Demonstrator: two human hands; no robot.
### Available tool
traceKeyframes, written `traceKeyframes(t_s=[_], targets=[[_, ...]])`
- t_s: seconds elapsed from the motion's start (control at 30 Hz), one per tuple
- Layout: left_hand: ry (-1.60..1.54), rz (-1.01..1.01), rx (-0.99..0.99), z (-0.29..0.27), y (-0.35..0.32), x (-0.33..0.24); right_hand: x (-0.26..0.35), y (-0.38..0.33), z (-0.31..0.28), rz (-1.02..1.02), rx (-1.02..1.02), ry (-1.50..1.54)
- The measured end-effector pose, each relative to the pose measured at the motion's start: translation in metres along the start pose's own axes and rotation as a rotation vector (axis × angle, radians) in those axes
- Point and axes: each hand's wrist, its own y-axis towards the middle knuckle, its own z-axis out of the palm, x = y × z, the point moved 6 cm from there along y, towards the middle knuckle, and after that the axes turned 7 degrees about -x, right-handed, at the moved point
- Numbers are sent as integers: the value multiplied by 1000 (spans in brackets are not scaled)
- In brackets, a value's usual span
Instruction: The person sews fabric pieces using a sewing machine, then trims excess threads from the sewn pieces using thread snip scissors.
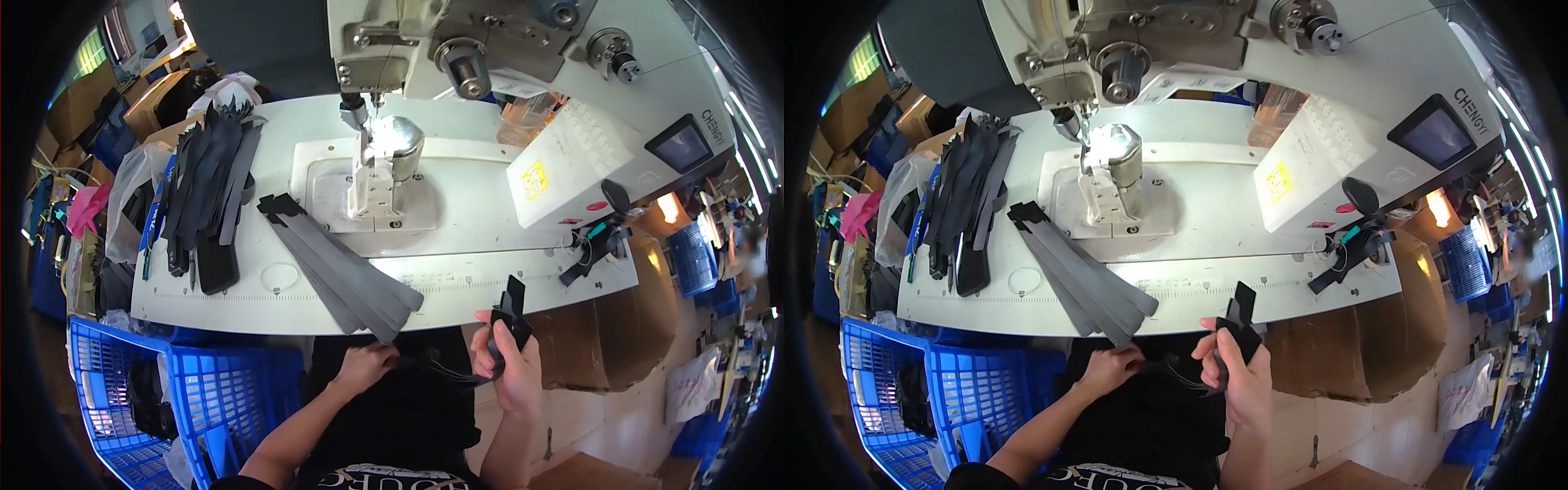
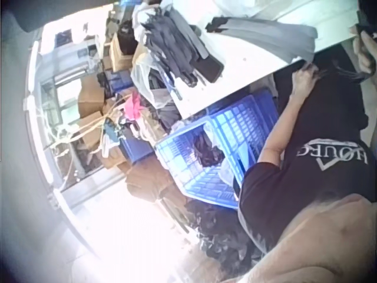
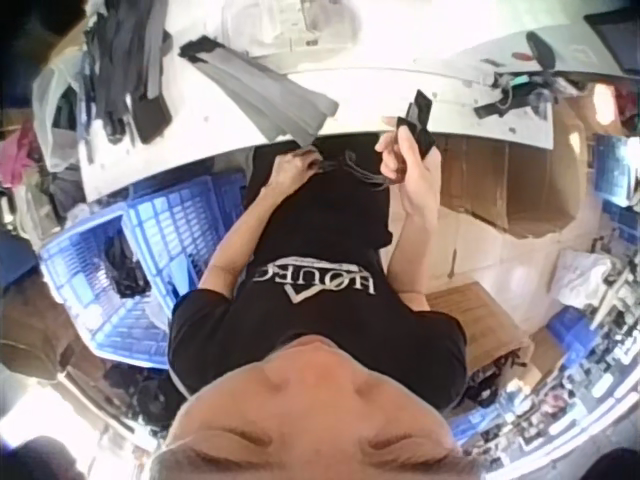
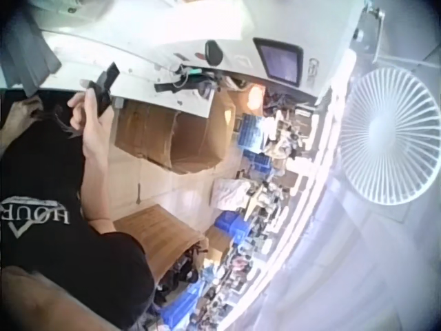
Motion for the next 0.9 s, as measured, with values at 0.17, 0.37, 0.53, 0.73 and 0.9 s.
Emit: traceKeyframes(t_s=[0.17, 0.37, 0.53, 0.73, 0.9], targets=[[-759, -76, -86, -96, -34, -59, 0, -4, -10, -3, -12, -52], [-1012, 156, -714, -189, -16, -100, -21, -9, 26, 52, 246, -132], [-903, 87, -805, -186, -1, -109, -22, -7, 51, 59, 322, 35], [-576, 139, -797, -180, -4, -108, -13, 10, 58, 91, 89, 328], [-592, 62, -646, -154, 3, -107, 0, 13, 71, -56, 0, 43]])
